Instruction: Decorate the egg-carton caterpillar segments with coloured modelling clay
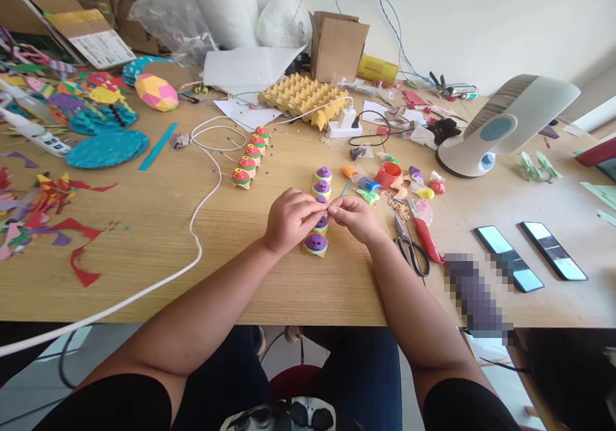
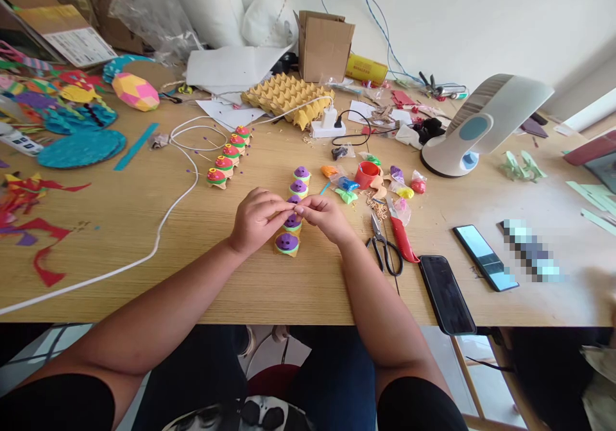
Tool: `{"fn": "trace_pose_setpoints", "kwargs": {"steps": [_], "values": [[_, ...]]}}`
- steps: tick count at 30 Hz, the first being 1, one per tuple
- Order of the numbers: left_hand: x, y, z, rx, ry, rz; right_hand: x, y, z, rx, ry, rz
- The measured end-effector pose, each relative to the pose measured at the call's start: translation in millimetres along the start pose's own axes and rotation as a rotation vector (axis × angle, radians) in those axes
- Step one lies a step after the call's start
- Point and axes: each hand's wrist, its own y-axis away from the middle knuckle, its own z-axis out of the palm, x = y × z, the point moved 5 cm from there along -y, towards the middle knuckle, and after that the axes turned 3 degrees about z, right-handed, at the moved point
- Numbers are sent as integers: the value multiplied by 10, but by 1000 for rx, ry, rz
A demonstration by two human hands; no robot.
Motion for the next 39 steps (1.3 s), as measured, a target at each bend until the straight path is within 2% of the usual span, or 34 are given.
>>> {"fn": "trace_pose_setpoints", "kwargs": {"steps": [8,11,14,16,21,24,28,33,39], "values": [[37,-14,-29,36,-5,17,14,-5,14,-10,-24,-4],[28,-19,-38,45,15,-7,-16,-14,-59,122,-90,-23],[21,-24,-46,56,15,-14,-63,-11,-200,303,-278,-53],[14,-23,-41,54,5,-15,-73,-13,-262,337,-418,-31],[12,-5,-24,44,-12,13,-44,-17,-229,219,-560,86],[18,4,-31,57,-24,36,-31,8,-84,96,-432,134],[18,8,-32,61,-43,41,-49,53,128,-35,-255,115],[23,8,-19,41,-31,39,-39,56,191,-13,-284,96],[16,6,8,11,7,33,-21,60,170,13,-347,143]]}}
